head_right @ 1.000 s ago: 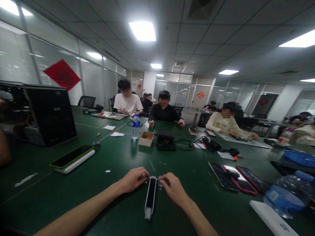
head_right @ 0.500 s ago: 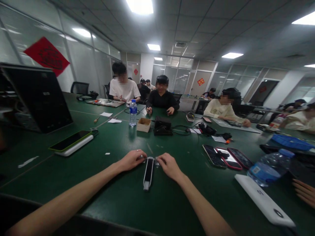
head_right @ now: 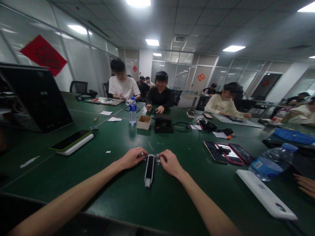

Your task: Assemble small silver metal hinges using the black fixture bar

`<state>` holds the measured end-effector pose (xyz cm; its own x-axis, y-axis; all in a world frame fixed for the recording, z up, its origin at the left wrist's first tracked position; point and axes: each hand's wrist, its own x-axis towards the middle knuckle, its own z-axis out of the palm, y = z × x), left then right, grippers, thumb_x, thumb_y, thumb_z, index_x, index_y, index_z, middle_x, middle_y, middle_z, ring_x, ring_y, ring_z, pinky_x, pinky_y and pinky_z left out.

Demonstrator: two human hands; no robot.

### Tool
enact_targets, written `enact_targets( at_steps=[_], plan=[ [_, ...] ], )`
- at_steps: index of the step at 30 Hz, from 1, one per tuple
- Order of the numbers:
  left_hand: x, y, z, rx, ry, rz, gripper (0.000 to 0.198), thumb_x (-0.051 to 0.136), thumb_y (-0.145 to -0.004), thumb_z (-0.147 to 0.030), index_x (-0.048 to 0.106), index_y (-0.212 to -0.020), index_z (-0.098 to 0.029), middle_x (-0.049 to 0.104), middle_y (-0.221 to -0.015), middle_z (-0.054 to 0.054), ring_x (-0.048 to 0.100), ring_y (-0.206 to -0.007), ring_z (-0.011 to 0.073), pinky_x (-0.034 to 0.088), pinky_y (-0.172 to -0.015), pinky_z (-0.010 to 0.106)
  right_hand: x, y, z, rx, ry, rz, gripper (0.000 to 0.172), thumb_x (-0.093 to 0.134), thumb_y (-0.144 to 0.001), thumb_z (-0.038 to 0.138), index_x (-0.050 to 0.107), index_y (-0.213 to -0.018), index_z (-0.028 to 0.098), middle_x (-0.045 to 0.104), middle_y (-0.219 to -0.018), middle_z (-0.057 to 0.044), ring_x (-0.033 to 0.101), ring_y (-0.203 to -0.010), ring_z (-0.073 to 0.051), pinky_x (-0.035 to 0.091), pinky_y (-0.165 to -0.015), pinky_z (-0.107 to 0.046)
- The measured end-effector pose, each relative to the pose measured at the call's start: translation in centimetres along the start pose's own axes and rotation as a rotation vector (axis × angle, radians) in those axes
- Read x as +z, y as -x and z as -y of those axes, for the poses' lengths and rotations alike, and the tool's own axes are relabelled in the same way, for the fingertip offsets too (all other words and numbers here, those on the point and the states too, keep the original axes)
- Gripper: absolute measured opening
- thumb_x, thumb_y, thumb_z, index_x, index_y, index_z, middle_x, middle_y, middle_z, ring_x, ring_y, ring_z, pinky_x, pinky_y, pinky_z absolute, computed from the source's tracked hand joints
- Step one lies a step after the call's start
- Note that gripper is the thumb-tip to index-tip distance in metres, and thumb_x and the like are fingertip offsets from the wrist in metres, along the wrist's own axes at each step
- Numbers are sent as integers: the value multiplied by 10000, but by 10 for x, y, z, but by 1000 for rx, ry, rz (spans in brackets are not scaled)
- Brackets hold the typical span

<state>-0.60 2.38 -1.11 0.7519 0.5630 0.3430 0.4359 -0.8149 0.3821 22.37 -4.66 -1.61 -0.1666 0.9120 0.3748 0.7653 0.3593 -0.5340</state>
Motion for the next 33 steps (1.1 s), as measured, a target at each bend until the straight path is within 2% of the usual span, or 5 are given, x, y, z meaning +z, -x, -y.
enact_targets(
  at_steps=[11, 17, 24, 27, 33],
  plan=[
    [0, 1, -2, -28, 2, -22, 150, 517, -853, -169, 586, -985, -180, 616, -924, 27, 582, -746, 141, 450, -691, 242, -6, 1, -1, -4, 65, -29, 176, 464, -858, 204, 630, -901, 165, 600, -904, -61, 558, -794, -164, 460, -727, -309],
    [4, 3, 4, -24, 4, -68, 154, 539, -833, -181, 578, -981, -171, 601, -893, 19, 552, -675, 122, 429, -656, 230, -21, 2, 5, -124, 138, 210, 165, 545, -838, 317, 634, -852, 178, 600, -790, -30, 541, -688, -141, 436, -644, -272],
    [6, 3, 5, -27, 49, -66, 164, 550, -824, -178, 571, -987, -174, 625, -890, 8, 555, -677, 121, 429, -648, 227, -14, 1, 8, -169, 189, 261, 92, 555, -819, 238, 626, -831, 180, 594, -779, -22, 548, -682, -138, 434, -634, -265],
    [2, 4, 2, -45, 48, -84, 178, 551, -818, -177, 571, -995, -166, 623, -893, 14, 554, -659, 120, 437, -645, 234, -16, 1, 9, -160, 169, 225, 78, 557, -809, 227, 609, -817, 169, 596, -769, -23, 546, -667, -137, 443, -627, -267],
    [-9, 3, -15, -100, 77, -196, 230, 539, -824, -182, 558, -1050, -147, 616, -962, 39, 551, -649, 113, 464, -694, 262, -10, 2, 18, -231, 85, -10, 68, 517, -818, 189, 573, -852, 172, 590, -831, -51, 552, -733, -161, 471, -659, -290]
  ],
)
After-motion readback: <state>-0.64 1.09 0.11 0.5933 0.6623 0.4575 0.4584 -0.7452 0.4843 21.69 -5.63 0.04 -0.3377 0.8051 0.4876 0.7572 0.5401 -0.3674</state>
